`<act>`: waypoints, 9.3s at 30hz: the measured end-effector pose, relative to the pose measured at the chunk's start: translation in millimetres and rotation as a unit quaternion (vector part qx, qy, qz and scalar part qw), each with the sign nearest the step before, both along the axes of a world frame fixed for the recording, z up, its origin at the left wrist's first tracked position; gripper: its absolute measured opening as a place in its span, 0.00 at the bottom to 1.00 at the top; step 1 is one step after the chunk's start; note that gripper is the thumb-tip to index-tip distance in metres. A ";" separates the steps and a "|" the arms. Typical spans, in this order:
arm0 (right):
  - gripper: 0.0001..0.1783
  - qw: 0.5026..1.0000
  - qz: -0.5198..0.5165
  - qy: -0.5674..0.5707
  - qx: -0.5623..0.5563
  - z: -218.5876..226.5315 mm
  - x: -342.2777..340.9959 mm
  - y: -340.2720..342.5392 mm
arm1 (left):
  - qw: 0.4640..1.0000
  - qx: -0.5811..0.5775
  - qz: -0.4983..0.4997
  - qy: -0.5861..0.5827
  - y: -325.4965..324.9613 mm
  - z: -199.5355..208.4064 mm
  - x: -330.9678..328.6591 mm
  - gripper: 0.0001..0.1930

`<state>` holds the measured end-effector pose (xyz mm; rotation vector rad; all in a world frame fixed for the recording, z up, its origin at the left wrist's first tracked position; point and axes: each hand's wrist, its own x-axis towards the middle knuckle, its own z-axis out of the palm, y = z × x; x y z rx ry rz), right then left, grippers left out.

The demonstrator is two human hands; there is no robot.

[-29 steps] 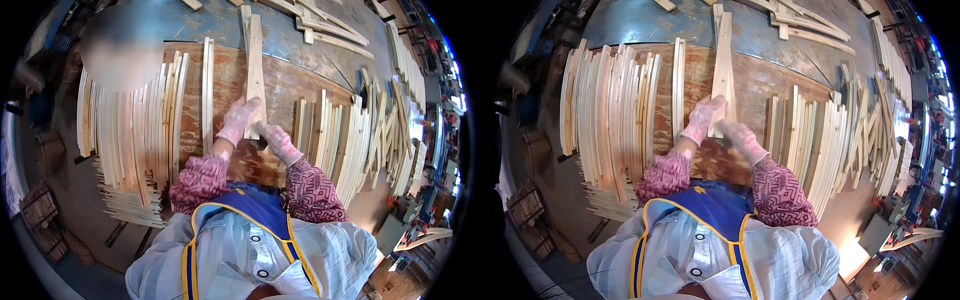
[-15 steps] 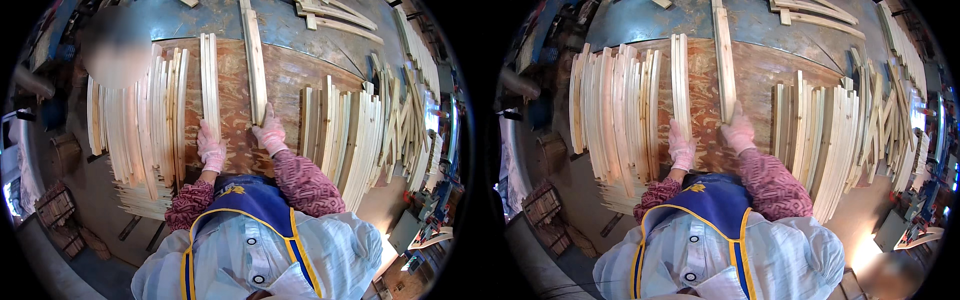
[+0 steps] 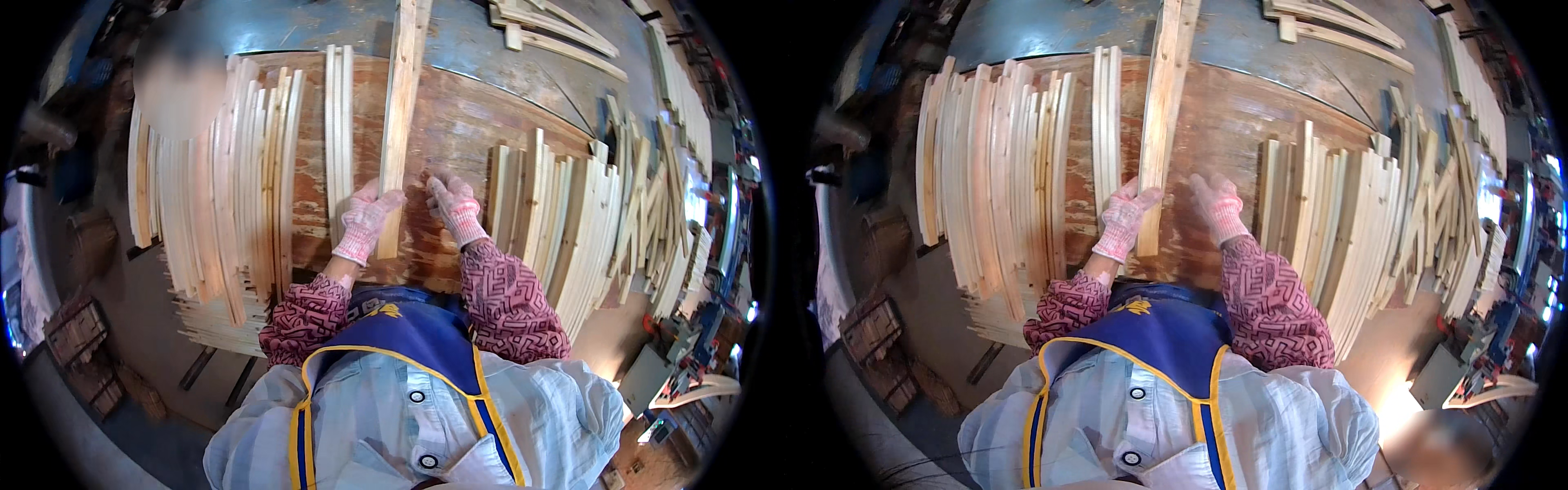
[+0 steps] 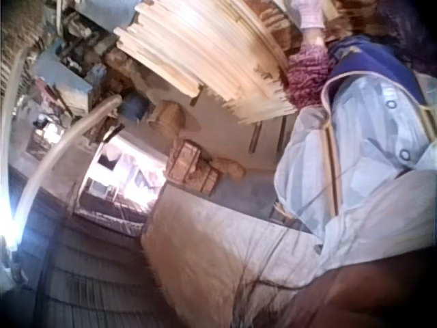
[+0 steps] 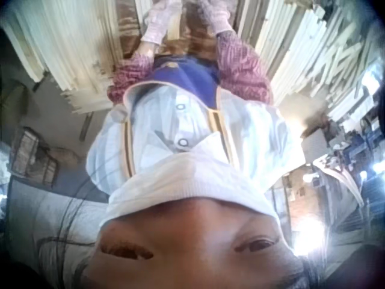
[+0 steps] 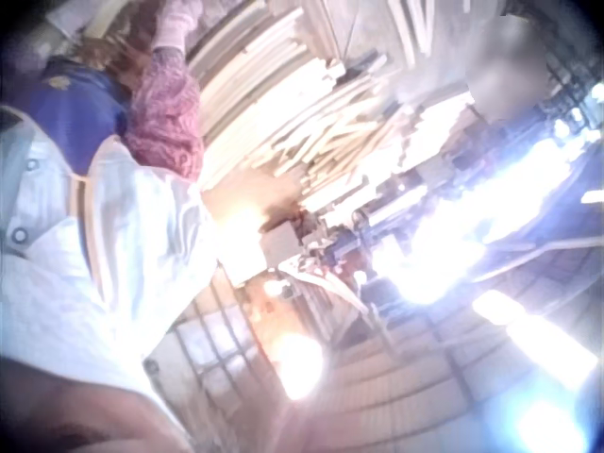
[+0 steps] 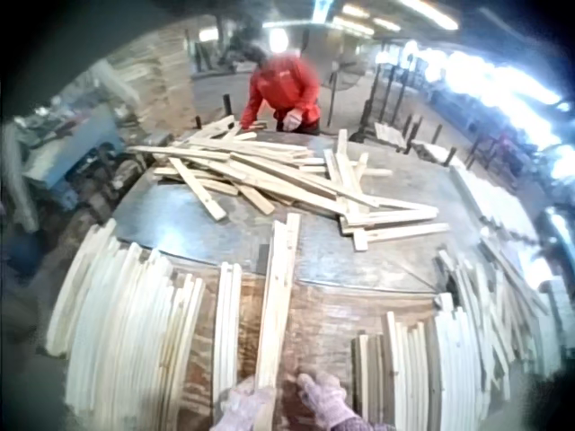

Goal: The person, wearing pink patterned gloves, repeatedly picks up thin wooden strips from a pile on a workbench and stacks them into a neat pile. The camera is extremely unstable, causing significant motion blur throughout the process.

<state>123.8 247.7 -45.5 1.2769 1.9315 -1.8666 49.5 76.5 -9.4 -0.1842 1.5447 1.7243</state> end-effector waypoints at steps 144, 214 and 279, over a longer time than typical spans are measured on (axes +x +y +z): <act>0.23 0.883 0.415 0.071 0.208 63.9 -114.1 -37.3 | 0.465 -0.438 -0.179 0.748 -87.8 88.8 -96.9 0.32; 0.48 0.917 0.098 -0.185 0.338 4.4 -85.2 25.2 | 0.984 0.065 0.083 -0.143 -68.2 -11.2 -148.6 0.21; 0.47 0.974 -0.012 0.057 0.218 22.2 -17.8 -101.1 | 0.737 -0.652 -0.053 0.171 -593.8 -234.8 45.7 0.22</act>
